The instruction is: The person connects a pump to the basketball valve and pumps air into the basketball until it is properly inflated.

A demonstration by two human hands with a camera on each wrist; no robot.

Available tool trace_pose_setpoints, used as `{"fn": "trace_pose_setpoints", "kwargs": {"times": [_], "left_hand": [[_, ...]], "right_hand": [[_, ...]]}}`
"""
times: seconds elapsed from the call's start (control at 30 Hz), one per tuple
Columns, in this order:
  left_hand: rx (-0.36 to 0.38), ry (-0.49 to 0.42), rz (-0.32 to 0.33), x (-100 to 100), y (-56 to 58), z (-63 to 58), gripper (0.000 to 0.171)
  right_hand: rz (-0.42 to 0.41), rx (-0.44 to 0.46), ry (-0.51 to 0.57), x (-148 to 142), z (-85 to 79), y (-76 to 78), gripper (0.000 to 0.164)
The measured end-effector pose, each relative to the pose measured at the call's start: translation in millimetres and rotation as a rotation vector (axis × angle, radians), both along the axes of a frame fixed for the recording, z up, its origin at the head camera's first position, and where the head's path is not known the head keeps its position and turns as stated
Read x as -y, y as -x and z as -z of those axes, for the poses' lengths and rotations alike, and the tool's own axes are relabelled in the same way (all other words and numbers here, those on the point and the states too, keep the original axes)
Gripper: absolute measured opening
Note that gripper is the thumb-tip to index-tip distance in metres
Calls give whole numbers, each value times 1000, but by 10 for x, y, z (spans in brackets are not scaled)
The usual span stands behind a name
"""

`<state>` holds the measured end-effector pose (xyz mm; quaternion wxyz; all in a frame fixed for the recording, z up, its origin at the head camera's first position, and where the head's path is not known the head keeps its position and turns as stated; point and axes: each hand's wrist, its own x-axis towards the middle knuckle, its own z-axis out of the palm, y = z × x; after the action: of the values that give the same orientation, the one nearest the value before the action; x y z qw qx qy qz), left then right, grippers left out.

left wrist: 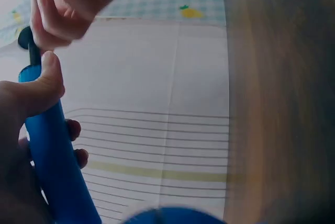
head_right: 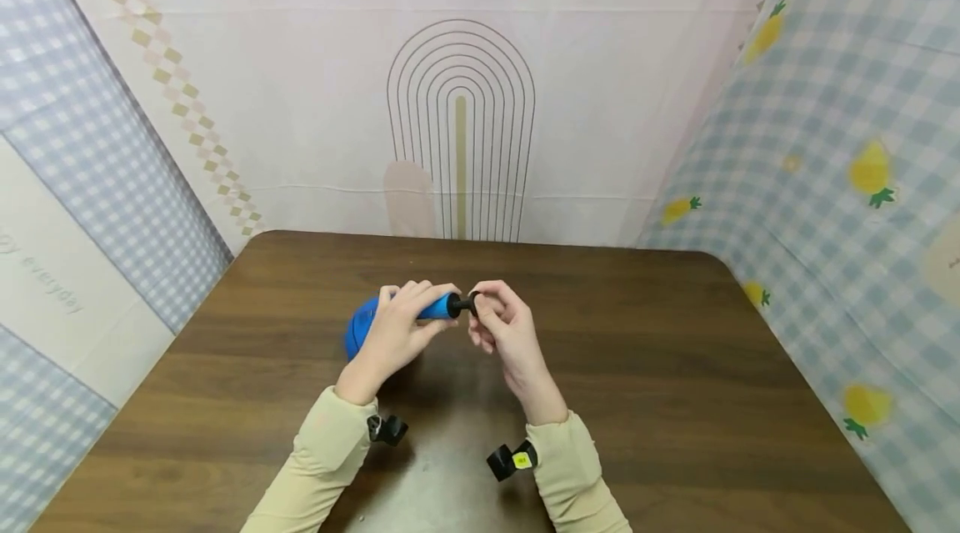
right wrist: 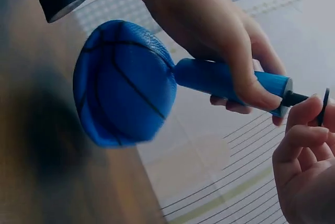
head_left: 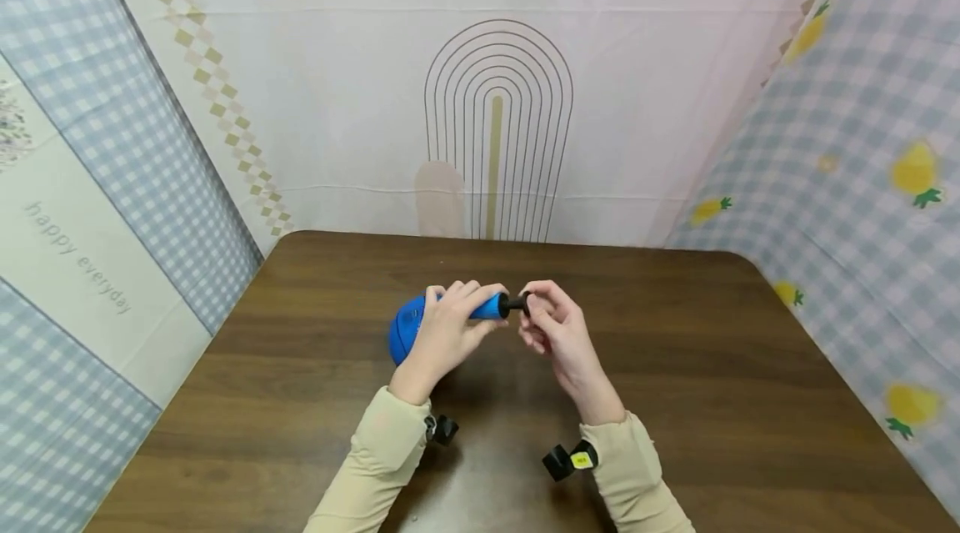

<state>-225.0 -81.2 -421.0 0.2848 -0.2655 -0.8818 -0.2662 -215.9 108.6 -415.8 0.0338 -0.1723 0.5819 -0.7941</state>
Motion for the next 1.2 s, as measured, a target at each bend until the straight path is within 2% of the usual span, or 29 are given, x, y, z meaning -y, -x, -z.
{"fn": "trace_pose_setpoints", "kwargs": {"times": [0.13,0.33,0.43,0.53,0.63,0.77,1.0,1.1,1.2], "left_hand": [[32,-43,3,9,8,-6,38],[108,-61,-30,178,54,1,38],[104,-42,-1,178,56,10,38],[105,-30,32,123,44,11,38],[126,-10,40,87,21,-14,38],[125,26,40,125,2,-73,39],[207,-42,-11,378,68,-107,39],[180,-19,-20,396,76,-105,40],[131,12,4,307,48,-112,42]], "right_hand": [[46,14,-8,-67,-54,-26,11],[102,32,103,-282,-157,-30,20],[78,21,107,-247,-121,-15,17],[58,21,86,-81,-39,-2,13],[21,38,52,60,22,-16,9],[6,45,28,93,22,-41,10],[37,-26,199,-74,-105,-38,14],[6,-56,239,-101,-99,-38,16],[-33,-56,239,-44,-64,-45,16]]}}
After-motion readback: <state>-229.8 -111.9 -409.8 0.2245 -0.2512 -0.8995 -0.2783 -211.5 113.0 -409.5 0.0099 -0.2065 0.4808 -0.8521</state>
